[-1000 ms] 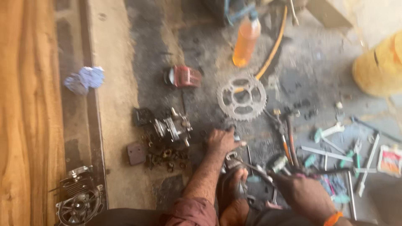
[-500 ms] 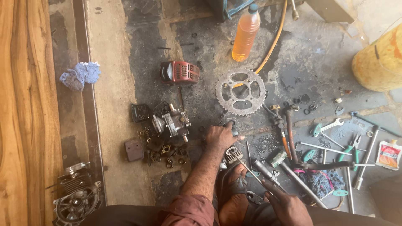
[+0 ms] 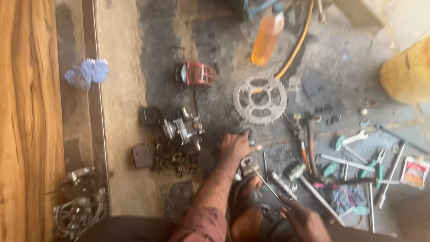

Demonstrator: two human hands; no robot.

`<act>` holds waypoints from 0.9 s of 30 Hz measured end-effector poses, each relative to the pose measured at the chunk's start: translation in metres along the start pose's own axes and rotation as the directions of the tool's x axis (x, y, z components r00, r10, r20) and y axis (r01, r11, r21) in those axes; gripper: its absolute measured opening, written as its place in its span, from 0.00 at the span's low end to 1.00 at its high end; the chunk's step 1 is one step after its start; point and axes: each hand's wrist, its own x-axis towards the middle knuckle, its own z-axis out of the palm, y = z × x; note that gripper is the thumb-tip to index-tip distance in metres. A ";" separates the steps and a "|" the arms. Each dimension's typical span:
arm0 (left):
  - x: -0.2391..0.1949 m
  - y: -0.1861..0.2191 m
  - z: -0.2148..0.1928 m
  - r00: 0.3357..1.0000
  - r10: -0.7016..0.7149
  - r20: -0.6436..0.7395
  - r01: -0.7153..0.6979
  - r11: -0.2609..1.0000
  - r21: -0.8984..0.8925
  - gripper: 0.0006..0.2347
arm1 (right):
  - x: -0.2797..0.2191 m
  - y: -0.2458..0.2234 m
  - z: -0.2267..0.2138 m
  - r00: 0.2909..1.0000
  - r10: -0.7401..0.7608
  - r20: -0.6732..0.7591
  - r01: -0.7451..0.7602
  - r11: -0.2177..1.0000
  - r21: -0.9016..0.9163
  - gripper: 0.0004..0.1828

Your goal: The person disassembles and repairs a small mechanical engine component by loosening screws using tools, manipulating parts by hand, and turning over the housing unit.

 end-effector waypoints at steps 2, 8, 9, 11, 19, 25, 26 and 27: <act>0.009 0.002 0.006 0.999 0.003 0.035 -0.001 0.999 -0.040 0.45 | -0.019 -0.014 0.017 0.954 0.297 0.038 -0.295 0.954 -0.051 0.26; 0.005 0.005 0.002 0.999 -0.035 0.032 0.034 0.999 0.015 0.44 | 0.030 -0.093 -0.038 0.850 0.447 0.278 -0.244 0.802 -0.545 0.28; 0.003 0.010 0.001 0.999 -0.035 0.034 0.035 0.999 0.018 0.44 | 0.041 -0.104 -0.036 0.834 0.461 0.302 -0.201 0.764 -0.613 0.24; -0.003 0.008 -0.002 0.998 -0.058 0.025 0.057 0.998 0.022 0.45 | 0.055 -0.118 -0.037 0.847 0.433 0.310 -0.119 0.721 -0.682 0.18; 0.002 0.003 0.004 0.998 -0.035 0.044 0.034 0.999 0.037 0.44 | 0.011 -0.100 -0.003 0.867 0.474 0.151 -0.286 0.724 -0.627 0.36; 0.007 0.003 0.013 0.999 -0.025 -0.031 0.026 1.000 0.011 0.44 | 0.006 -0.091 0.000 0.837 0.506 0.210 -0.255 0.699 -0.668 0.39; 0.006 0.002 0.014 0.998 -0.028 -0.049 0.027 0.999 -0.017 0.43 | 0.015 -0.096 -0.010 0.808 0.529 0.260 -0.236 0.694 -0.680 0.37; 0.007 0.001 0.009 0.999 -0.021 -0.041 0.021 1.000 0.008 0.44 | 0.030 -0.101 -0.017 0.785 0.547 0.290 -0.225 0.689 -0.689 0.35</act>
